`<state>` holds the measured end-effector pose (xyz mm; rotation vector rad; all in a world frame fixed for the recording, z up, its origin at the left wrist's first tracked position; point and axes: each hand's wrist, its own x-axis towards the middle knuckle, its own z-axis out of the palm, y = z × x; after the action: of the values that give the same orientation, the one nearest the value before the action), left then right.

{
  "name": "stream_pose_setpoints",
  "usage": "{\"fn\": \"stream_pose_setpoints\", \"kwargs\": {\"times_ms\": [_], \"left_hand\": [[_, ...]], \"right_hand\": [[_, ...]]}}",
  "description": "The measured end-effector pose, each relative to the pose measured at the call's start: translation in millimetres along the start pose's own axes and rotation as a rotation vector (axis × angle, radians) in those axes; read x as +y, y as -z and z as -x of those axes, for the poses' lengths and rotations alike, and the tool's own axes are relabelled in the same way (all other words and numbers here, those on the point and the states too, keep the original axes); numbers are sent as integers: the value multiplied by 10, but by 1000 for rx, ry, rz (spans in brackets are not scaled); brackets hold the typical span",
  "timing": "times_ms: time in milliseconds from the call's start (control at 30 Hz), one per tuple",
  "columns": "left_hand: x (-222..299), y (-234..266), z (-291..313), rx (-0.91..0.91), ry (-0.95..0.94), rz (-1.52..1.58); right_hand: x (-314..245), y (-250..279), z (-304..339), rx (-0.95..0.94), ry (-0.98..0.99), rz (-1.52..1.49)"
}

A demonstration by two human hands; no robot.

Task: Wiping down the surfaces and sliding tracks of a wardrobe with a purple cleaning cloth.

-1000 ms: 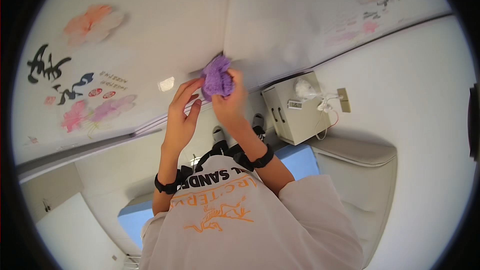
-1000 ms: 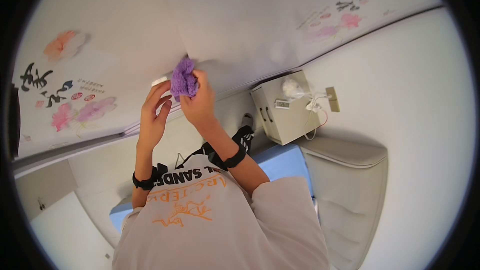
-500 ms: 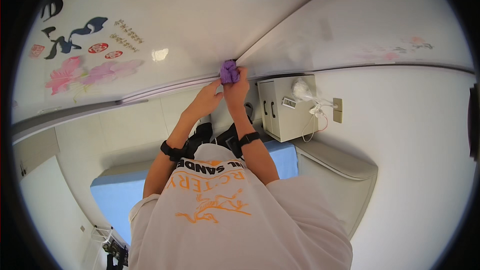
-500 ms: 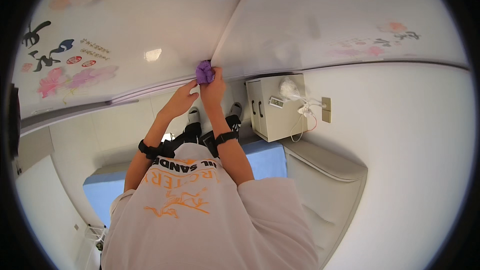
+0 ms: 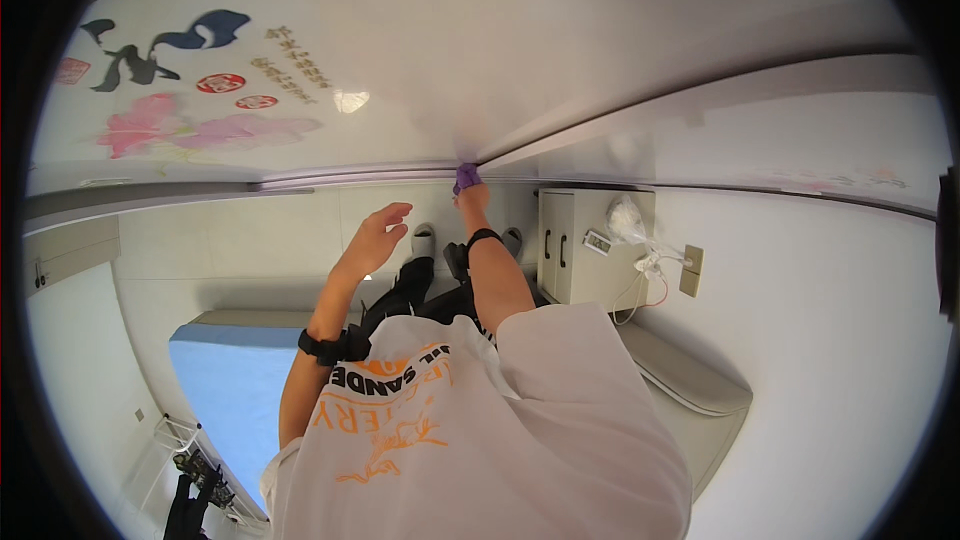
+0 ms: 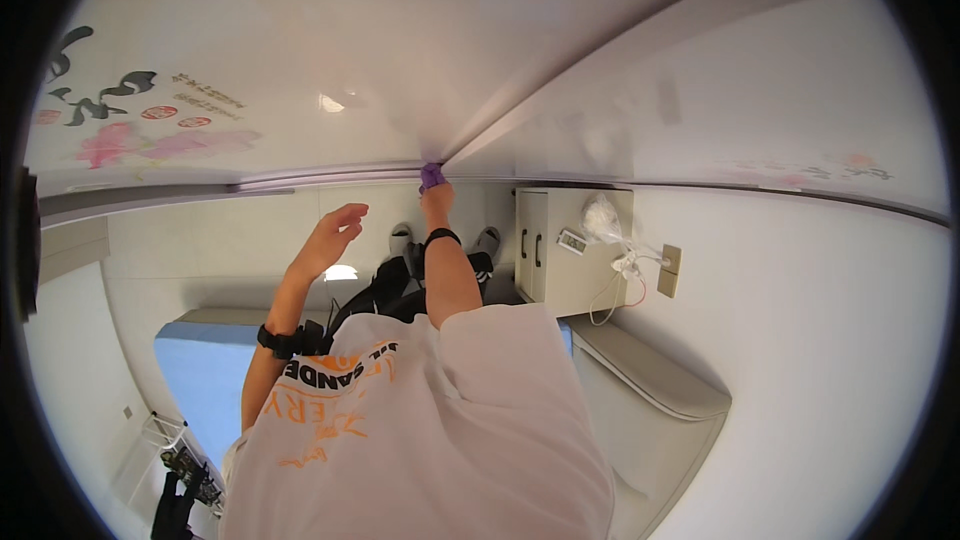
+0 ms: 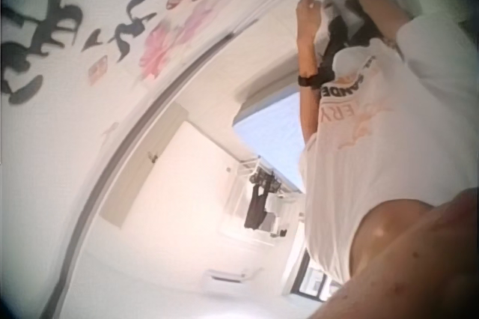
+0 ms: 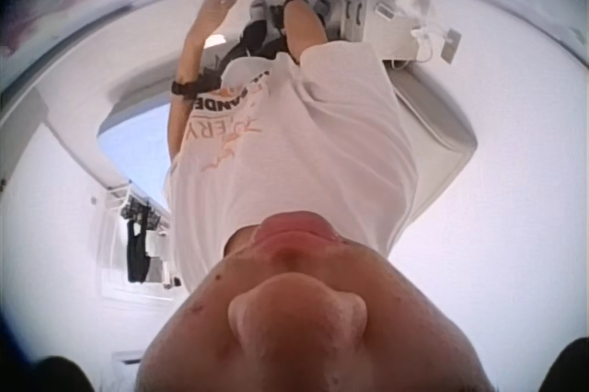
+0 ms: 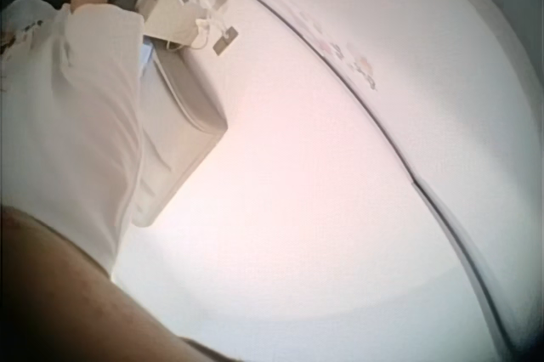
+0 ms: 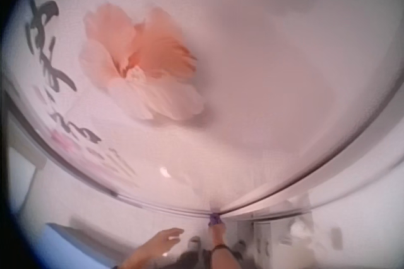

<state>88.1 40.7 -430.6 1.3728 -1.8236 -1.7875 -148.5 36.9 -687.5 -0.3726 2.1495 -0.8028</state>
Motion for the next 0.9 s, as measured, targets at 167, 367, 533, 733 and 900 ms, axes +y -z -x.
{"fn": "stream_pose_setpoints", "kwargs": {"times_ms": [167, 367, 533, 733, 900], "left_hand": [[41, 87, -3, 79, -7, -2], [723, -289, -291, 150, -585, -192], [1949, -191, -52, 216, -863, -150], [2881, 167, 369, 270, -1216, -84], [3483, 139, 444, 246, -1406, -14]], "right_hand": [[-484, 163, 538, -42, -93, -394], [-1417, 1120, 1549, -14, 452, -288], [-2189, 1955, 2238, 229, 858, -37], [-3215, 2549, 3010, 327, 993, -131], [-3951, 3235, 3391, 569, 1415, -44]]}}
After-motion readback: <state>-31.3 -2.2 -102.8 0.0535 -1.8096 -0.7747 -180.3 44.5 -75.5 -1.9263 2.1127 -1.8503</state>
